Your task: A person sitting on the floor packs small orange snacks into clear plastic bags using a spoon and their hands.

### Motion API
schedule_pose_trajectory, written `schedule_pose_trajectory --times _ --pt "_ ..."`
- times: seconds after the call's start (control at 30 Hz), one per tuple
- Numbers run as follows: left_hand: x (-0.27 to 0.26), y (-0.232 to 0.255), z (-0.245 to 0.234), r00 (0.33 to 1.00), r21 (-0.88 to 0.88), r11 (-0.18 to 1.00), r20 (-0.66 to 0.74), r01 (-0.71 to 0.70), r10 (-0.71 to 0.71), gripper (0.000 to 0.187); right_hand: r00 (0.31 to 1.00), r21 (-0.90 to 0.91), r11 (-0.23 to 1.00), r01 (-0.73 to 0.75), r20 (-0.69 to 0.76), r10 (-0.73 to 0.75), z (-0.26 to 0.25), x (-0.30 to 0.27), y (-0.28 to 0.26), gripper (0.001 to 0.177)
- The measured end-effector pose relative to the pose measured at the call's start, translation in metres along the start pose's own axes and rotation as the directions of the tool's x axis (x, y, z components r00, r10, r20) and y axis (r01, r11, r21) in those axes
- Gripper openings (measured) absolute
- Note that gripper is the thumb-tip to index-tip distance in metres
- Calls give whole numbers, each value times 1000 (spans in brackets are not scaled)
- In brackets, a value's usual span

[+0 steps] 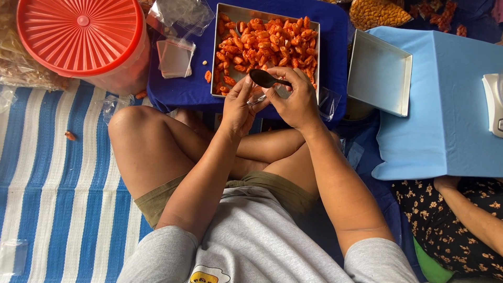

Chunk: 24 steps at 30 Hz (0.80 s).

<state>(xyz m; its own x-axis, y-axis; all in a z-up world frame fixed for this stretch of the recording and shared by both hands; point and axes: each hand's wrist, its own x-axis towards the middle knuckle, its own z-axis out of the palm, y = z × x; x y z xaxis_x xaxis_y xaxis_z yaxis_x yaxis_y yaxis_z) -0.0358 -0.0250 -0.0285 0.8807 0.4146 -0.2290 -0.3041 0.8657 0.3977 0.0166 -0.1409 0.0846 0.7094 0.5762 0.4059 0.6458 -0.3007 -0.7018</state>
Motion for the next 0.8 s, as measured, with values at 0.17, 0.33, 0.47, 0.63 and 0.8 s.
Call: schedule_pose_trajectory --times 0.17,0.33,0.47,0.63,0.8 --pt "-2 -1 2 1000 27 1000 29 4 -5 38 996 -149 987 63 -57 -73 -2 3 13 18" --pt "-5 1 8 999 56 998 53 -11 8 38 990 -127 986 104 -78 -115 -7 6 1 15" --pt "-2 -5 2 999 54 999 52 -6 4 36 989 -184 975 123 -64 -136 -7 3 14 17" --pt "-10 -5 5 994 70 997 105 -22 15 41 989 -183 978 102 -83 -119 -6 3 16 13" --pt "-15 2 14 990 138 988 133 -70 52 49 993 -104 994 46 -102 -57 2 0 15 16"
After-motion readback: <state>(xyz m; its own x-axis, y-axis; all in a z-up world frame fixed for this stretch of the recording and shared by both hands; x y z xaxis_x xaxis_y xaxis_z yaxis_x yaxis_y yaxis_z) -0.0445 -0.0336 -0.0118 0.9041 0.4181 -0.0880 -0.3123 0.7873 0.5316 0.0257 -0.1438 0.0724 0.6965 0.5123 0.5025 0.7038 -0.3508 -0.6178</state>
